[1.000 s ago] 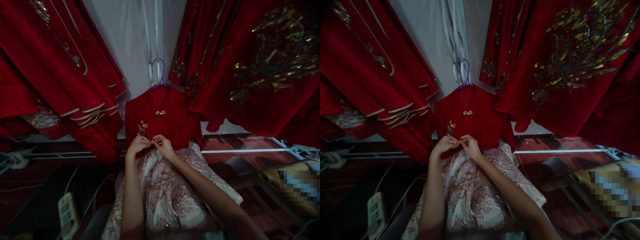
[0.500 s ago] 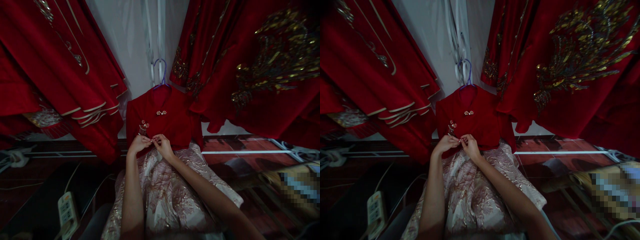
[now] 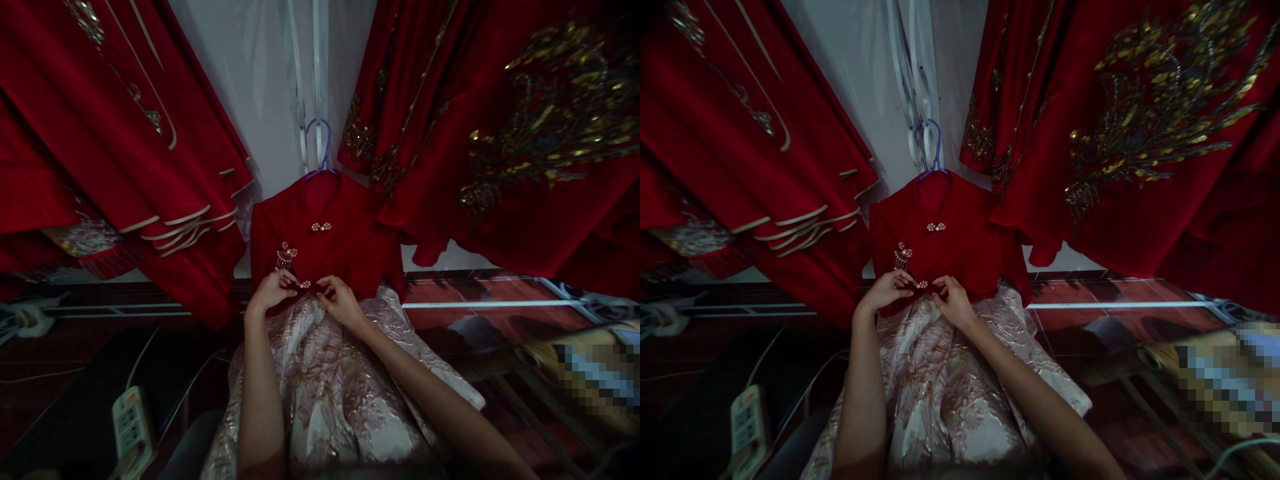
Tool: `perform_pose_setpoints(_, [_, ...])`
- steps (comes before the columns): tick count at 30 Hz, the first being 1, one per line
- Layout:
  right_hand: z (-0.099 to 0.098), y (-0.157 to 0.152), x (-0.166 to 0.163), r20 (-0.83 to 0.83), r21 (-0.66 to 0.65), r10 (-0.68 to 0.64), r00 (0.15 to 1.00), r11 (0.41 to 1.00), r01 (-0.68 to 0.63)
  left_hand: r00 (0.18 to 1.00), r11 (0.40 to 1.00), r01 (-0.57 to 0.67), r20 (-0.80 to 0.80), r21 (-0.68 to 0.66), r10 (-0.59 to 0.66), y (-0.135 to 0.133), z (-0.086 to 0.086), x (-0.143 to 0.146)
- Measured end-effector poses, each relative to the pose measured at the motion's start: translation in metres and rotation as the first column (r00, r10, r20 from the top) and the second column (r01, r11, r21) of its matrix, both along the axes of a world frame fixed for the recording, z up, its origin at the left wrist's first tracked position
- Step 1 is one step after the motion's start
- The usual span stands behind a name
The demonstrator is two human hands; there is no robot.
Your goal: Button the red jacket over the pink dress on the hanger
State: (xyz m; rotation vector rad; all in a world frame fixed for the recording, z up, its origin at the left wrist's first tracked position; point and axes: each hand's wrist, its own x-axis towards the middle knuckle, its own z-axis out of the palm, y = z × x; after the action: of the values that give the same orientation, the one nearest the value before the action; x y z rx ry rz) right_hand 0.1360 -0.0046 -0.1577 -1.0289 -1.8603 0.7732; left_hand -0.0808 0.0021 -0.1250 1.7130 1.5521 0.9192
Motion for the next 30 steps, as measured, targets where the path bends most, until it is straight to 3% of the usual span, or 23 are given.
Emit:
perform_pose_setpoints(2, [0.0, -0.003, 0.001, -0.012, 0.011, -0.012, 1.0, 1.0, 0.012, 0.997, 0.998, 0.06, -0.047, 0.007, -0.06, 0.001, -0.002, 0.004])
perform_pose_setpoints(5, [-0.003, -0.005, -0.003, -0.058, -0.024, 0.054, 0.997, 0.998, -0.056, 0.994, 0.999, 0.035, -0.1, 0.023, -0.033, 0.003, -0.005, 0.01])
perform_pose_setpoints(11, [-0.017, -0.001, -0.008, -0.151, -0.204, 0.106, 0.983, 0.969, -0.136, 0.99, 0.997, 0.028, -0.143, 0.071, -0.018, 0.005, -0.006, 0.013])
perform_pose_setpoints(19, [-0.02, -0.003, -0.011, -0.212, -0.23, 0.149, 0.966, 0.953, -0.197, 0.994, 0.996, 0.033, -0.102, 0.087, -0.024, 0.005, -0.003, 0.017])
perform_pose_setpoints(23, [-0.019, -0.004, -0.013, -0.247, -0.229, 0.144, 0.958, 0.952, -0.202, 1.0, 0.996, 0.02, 0.005, 0.084, -0.02, 0.002, 0.002, 0.017])
perform_pose_setpoints(26, [-0.018, -0.006, -0.014, -0.28, -0.208, 0.103, 0.954, 0.964, -0.165, 0.975, 0.982, 0.185, 0.133, -0.037, -0.179, -0.005, 0.011, 0.018])
perform_pose_setpoints(28, [-0.014, -0.007, -0.014, -0.262, -0.183, 0.061, 0.963, 0.977, -0.112, 0.92, 0.92, 0.365, 0.205, -0.143, -0.333, -0.011, 0.018, 0.02])
perform_pose_setpoints(30, [-0.007, -0.009, -0.013, -0.238, -0.148, 0.004, 0.971, 0.988, -0.04, 0.872, 0.866, 0.465, 0.268, -0.183, -0.411, -0.013, 0.022, 0.023])
